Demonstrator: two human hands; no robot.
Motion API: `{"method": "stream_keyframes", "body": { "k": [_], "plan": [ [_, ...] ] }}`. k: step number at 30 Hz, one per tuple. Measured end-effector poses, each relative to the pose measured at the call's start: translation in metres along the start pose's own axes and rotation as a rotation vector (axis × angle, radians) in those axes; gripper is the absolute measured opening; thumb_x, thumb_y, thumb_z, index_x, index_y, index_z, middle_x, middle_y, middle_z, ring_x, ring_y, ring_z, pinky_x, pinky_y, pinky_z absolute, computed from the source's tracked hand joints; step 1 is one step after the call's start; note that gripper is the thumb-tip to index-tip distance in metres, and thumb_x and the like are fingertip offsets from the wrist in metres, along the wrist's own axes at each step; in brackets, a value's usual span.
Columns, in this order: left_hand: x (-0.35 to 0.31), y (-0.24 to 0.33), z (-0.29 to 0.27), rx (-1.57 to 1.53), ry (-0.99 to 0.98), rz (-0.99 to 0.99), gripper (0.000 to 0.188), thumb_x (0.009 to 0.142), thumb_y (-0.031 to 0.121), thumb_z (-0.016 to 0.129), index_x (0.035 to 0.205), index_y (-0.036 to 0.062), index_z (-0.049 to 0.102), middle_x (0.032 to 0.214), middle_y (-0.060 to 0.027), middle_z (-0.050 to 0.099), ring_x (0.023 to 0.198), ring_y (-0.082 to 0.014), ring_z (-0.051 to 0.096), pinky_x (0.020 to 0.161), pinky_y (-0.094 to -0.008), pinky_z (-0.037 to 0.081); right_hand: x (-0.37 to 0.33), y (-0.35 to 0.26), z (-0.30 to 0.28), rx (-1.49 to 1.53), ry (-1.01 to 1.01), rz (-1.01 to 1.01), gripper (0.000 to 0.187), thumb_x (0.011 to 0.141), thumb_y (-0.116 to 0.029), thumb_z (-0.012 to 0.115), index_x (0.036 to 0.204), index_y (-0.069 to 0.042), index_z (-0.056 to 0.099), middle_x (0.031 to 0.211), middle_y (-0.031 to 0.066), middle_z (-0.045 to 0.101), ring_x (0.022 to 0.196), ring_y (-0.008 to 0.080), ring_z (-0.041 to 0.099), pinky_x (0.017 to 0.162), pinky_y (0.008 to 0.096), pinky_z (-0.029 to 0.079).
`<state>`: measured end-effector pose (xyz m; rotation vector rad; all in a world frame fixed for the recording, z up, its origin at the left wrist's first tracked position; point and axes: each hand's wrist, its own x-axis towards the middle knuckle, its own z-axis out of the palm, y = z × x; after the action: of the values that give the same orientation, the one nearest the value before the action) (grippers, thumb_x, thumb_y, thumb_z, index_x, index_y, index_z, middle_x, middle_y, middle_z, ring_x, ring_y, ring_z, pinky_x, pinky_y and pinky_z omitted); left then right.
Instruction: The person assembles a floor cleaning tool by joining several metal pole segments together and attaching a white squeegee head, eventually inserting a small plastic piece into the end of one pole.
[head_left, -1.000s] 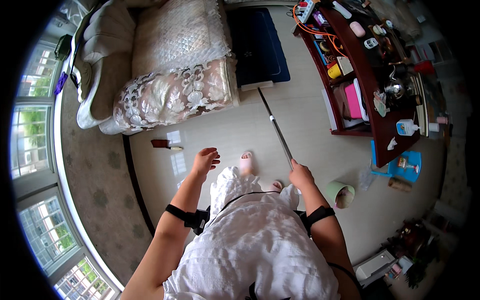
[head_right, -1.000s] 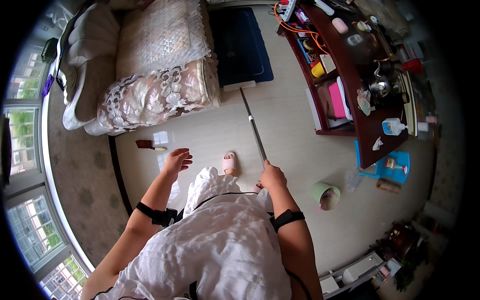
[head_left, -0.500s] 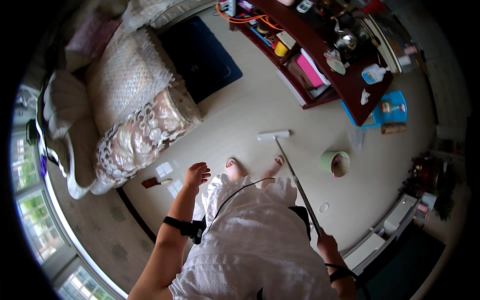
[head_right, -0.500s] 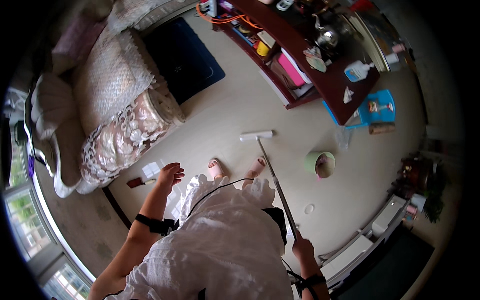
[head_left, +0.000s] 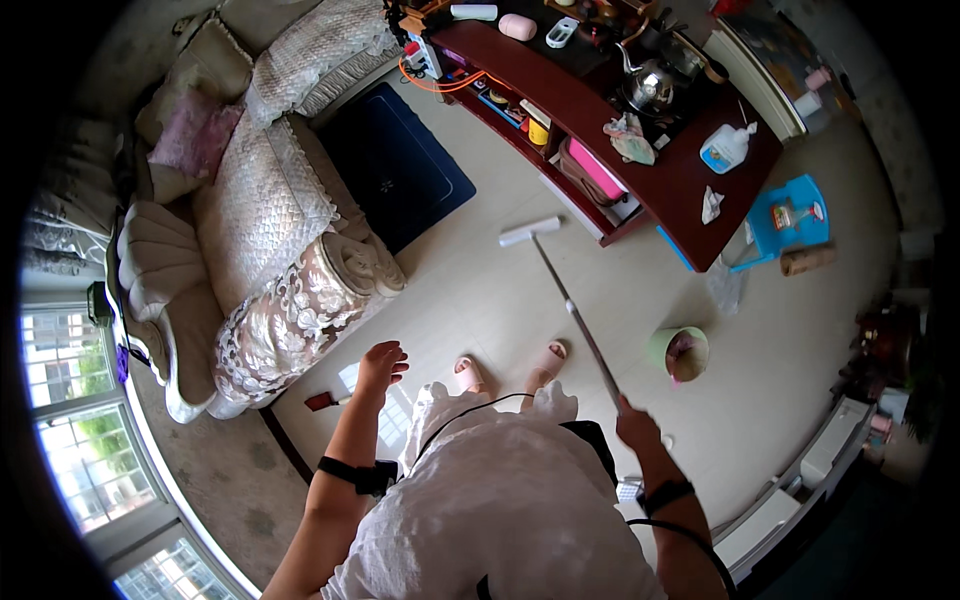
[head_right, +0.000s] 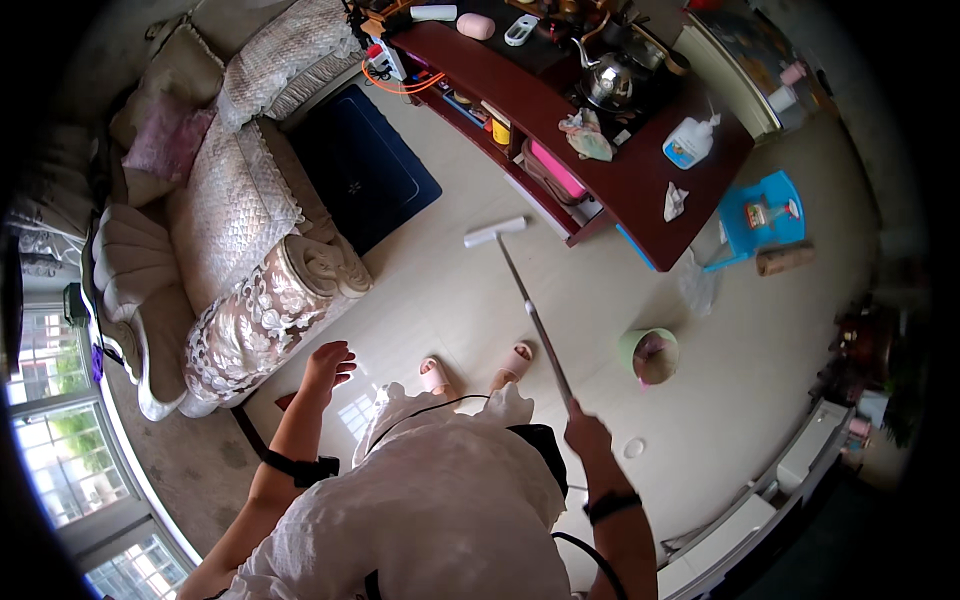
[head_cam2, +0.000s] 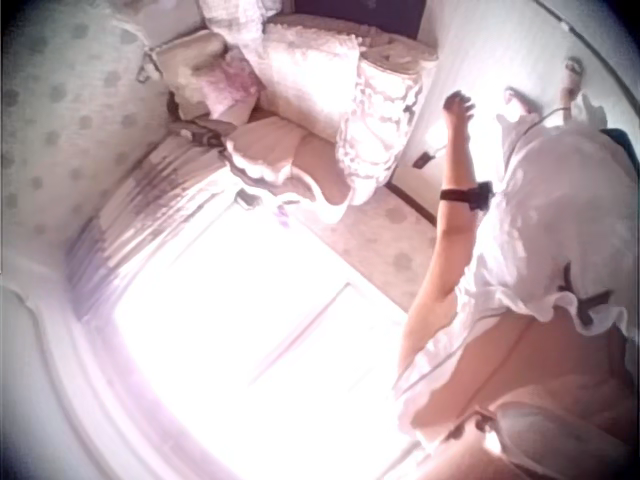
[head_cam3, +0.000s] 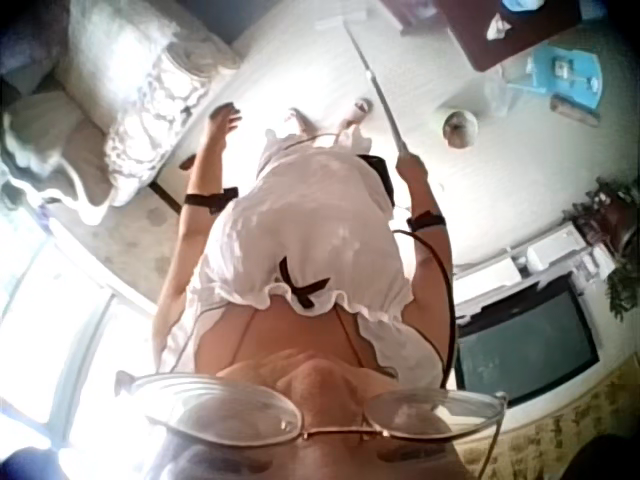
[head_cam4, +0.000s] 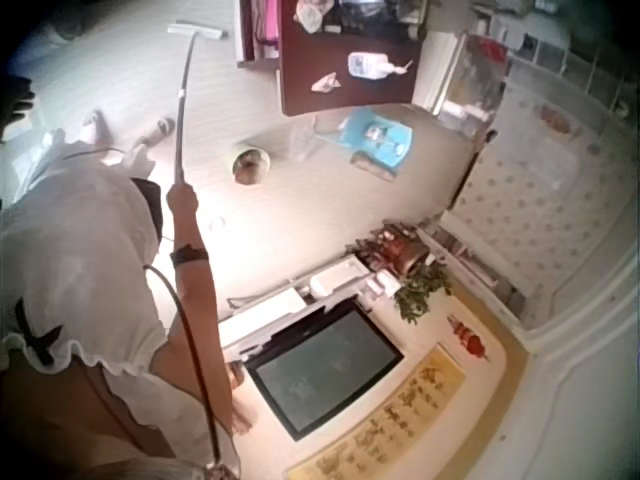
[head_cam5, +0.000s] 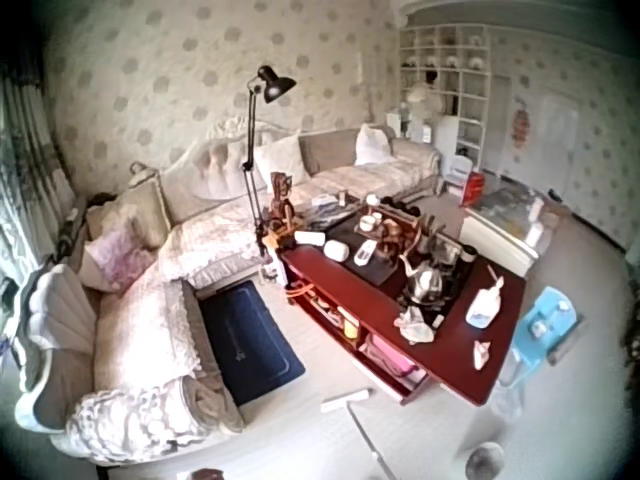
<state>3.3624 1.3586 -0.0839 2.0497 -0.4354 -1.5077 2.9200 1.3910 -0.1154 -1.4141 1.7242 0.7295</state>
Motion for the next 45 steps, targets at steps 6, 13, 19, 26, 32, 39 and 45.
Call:
{"method": "stream_keyframes", "body": {
  "k": [6,13,19,26,32,39,45],
  "plan": [
    [0.014,0.006,0.047,-0.051,-0.009,-0.041,0.031,0.081,0.021,0.05,0.108,0.0058,0.049,0.088,-0.0059,0.058,0.074,-0.0147,0.057,0.061,-0.0264,0.044,0.038,-0.025,-0.038,0.047,0.019,-0.079,0.049,0.077,-0.018,0.043,0.125,-0.014,0.03,0.086,0.0222,0.057,0.082,0.0375,0.056,0.072,0.046,0.045],
    [0.041,0.059,0.029,0.056,0.029,-0.033,0.033,0.079,0.019,0.051,0.108,0.0035,0.05,0.085,-0.0055,0.059,0.071,-0.013,0.057,0.059,-0.0238,0.042,0.146,-0.161,-0.151,0.193,0.141,-0.069,0.037,0.081,-0.017,0.037,0.117,-0.011,0.041,0.1,0.0161,0.057,0.094,0.0317,0.055,0.077,0.0397,0.045],
    [0.123,0.135,-0.003,0.138,-0.042,-0.064,0.032,0.079,0.019,0.05,0.108,0.0038,0.05,0.085,-0.0051,0.058,0.07,-0.0127,0.056,0.058,-0.0239,0.042,0.192,-0.21,-0.175,0.29,0.182,-0.096,0.04,0.08,-0.017,0.036,0.12,-0.014,0.04,0.096,0.0164,0.058,0.092,0.0326,0.055,0.076,0.0407,0.045],
    [0.251,0.216,-0.015,0.114,-0.211,-0.069,0.028,0.08,0.018,0.049,0.105,0.0051,0.052,0.081,-0.0036,0.057,0.068,-0.0118,0.056,0.056,-0.0237,0.042,0.025,-0.146,-0.088,0.111,-0.127,0.172,0.057,0.078,-0.026,0.045,0.13,-0.025,0.022,0.081,0.0208,0.058,0.076,0.0374,0.057,0.069,0.0454,0.045],
    [0.277,0.251,-0.003,0.177,-0.294,-0.075,0.029,0.08,0.018,0.05,0.106,0.0061,0.052,0.08,-0.0022,0.058,0.065,-0.0109,0.055,0.055,-0.0227,0.043,-0.022,-0.173,-0.094,0.151,-0.238,0.328,0.053,0.078,-0.034,0.048,0.127,-0.027,0.029,0.087,0.0165,0.059,0.082,0.0334,0.057,0.071,0.045,0.045],
    [0.269,0.267,-0.002,0.459,-0.351,0.009,0.031,0.079,0.017,0.05,0.108,0.006,0.051,0.083,-0.0021,0.059,0.068,-0.011,0.057,0.055,-0.023,0.043,0.101,-0.243,-0.116,0.253,0.11,0.214,0.042,0.082,-0.025,0.044,0.123,-0.02,0.033,0.081,0.0182,0.058,0.077,0.035,0.057,0.066,0.0457,0.046],
    [0.258,0.246,0.003,0.557,-0.398,0.083,0.027,0.081,0.021,0.049,0.107,0.0107,0.05,0.088,-0.0023,0.058,0.07,-0.0116,0.056,0.061,-0.0253,0.041,0.025,-0.21,0.009,0.401,0.023,0.408,0.043,0.083,-0.027,0.043,0.124,-0.026,0.031,0.085,0.0167,0.059,0.08,0.0347,0.057,0.068,0.0448,0.046]
  ]
}}
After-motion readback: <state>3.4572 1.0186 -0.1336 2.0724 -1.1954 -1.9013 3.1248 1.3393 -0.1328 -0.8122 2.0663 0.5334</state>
